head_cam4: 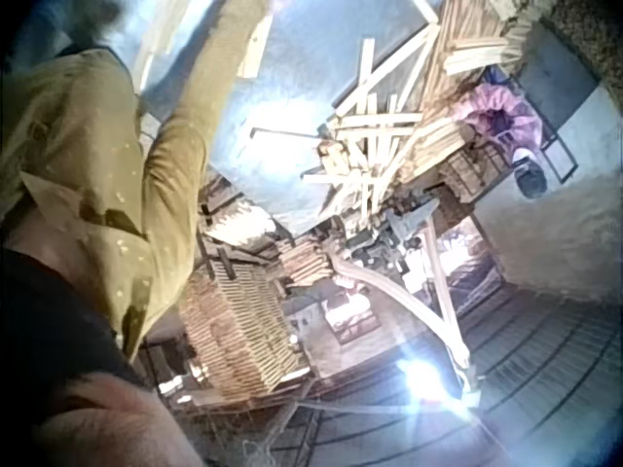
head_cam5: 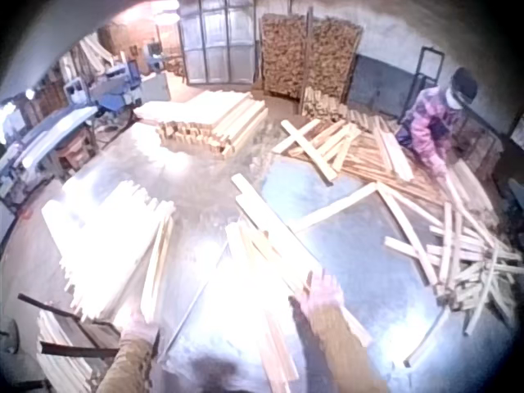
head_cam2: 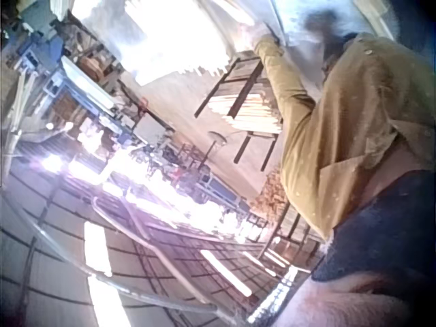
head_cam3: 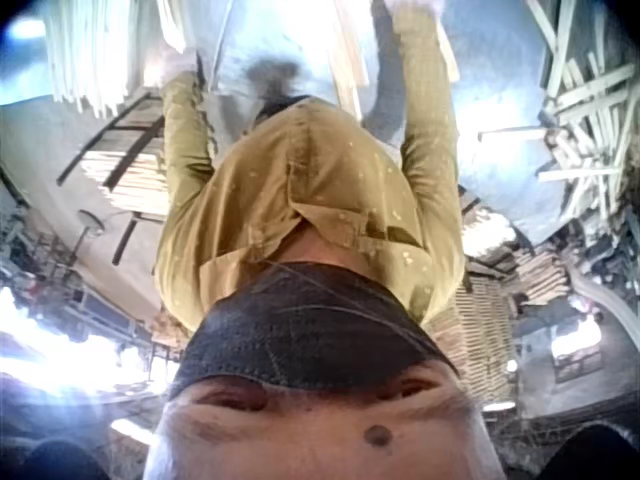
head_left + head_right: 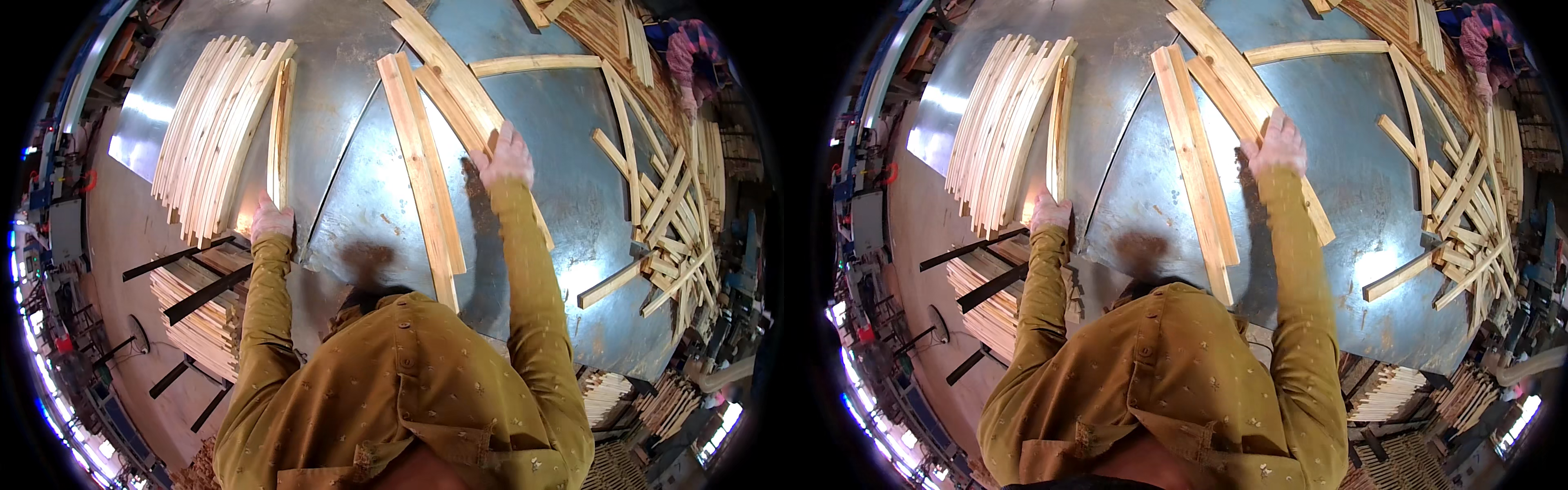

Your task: The person sorts and stacks thin wooden strips on a metal table. They pick up individual strips, align them, and place them into neat piles, occasionally moving the stacks to different locations on the table.

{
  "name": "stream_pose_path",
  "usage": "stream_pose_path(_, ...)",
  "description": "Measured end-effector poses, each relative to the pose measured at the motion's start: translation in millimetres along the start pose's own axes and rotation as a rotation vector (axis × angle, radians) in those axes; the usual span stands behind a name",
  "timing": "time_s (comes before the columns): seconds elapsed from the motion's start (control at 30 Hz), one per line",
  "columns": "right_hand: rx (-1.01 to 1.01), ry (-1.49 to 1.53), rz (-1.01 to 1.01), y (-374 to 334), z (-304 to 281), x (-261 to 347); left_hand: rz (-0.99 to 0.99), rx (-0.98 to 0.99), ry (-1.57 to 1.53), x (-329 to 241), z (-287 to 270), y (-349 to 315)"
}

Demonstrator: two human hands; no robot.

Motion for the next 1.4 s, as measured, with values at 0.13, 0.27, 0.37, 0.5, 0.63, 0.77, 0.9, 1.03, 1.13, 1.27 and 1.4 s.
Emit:
stream_pose_path(0.13,0.247,-0.027,0.074,14,29,-35,0.321,-0.359,-0.074,-55,-18,-56)
stream_pose_path(0.27,0.241,-0.017,0.07,-54,5,-58,0.613,-0.083,-0.583,-128,62,-116)
stream_pose_path(0.37,0.308,-0.215,0.069,-111,13,-91,0.607,0.061,-0.363,-201,89,-171)
stream_pose_path(0.5,0.444,-0.124,0.149,-130,25,-103,0.491,0.146,-0.03,-249,104,-183)
stream_pose_path(0.63,0.492,0.077,0.21,-123,6,-95,0.479,0.127,-0.609,-234,108,-140)
stream_pose_path(0.77,1.168,2.161,0.506,-147,51,-55,0.565,-0.099,-0.974,-197,105,-79)
stream_pose_path(0.9,1.191,2.404,0.511,-132,31,4,0.327,0.172,-0.943,-184,70,-82)
stream_pose_path(1.03,0.879,1.906,0.564,-141,129,-7,0.277,0.126,-0.463,-181,51,-98)
stream_pose_path(1.13,0.764,1.464,0.384,-151,136,43,0.472,-0.024,-0.329,-169,66,-93)
stream_pose_path(1.27,0.864,2.429,0.714,-180,93,99,0.455,0.025,-0.333,-161,74,-100)
stream_pose_path(1.4,0.697,1.234,0.416,-193,139,32,0.535,-0.007,-0.132,-174,66,-117)
Point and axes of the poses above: each hand's wrist, its own y-axis towards the middle knuckle, its own z-axis out of the palm, x = y × z, the point moved 7 cm from there along y, towards the middle knuckle, and after that the axes turned 2 degrees about -x, right-handed, at the moved point
